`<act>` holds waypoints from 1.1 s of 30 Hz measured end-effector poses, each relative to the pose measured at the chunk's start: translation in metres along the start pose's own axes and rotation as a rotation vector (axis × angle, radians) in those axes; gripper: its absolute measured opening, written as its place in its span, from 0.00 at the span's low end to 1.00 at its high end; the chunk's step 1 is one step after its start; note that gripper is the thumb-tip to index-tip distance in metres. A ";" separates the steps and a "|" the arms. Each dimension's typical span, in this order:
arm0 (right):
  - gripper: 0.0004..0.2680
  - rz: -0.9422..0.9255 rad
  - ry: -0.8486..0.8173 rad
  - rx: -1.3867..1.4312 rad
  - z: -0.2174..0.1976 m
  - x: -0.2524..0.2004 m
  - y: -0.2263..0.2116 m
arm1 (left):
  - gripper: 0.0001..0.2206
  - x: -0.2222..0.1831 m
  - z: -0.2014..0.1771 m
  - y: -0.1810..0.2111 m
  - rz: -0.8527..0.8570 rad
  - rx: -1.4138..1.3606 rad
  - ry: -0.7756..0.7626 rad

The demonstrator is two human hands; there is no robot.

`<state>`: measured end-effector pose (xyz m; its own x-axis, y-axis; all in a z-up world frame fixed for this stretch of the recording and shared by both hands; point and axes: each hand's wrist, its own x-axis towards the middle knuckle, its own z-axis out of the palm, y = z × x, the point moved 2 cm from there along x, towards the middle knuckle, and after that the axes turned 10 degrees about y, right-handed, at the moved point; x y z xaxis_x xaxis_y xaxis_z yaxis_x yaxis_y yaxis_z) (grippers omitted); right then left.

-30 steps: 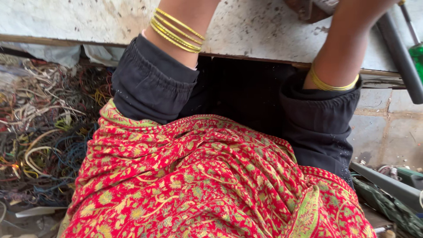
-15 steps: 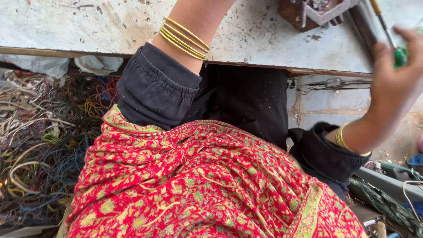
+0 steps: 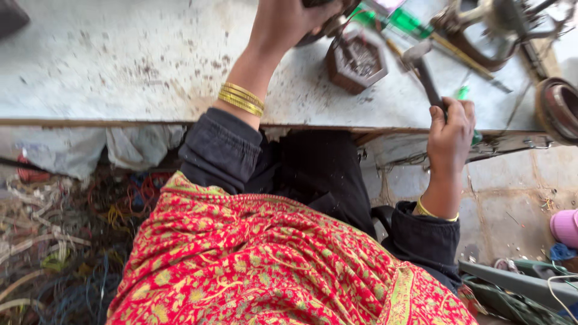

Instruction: The person uses a hammer and a metal rod to repeatedly strike and adjust a cylindrical electrical component with visible copper windings. They rotate the component and reposition the rod multiple times while seated at a cluttered workbench.

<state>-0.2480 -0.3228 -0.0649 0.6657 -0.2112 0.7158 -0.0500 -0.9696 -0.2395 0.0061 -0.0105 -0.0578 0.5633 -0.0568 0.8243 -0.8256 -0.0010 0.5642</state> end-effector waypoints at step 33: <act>0.18 -0.538 0.074 0.195 -0.032 0.017 -0.213 | 0.34 -0.002 0.010 -0.005 0.010 0.003 0.183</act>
<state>-0.2502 -0.1232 0.0191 0.5048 0.2909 0.8128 0.4242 -0.9036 0.0599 0.0086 -0.0202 -0.0627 0.5508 0.1258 0.8251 -0.8314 -0.0042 0.5557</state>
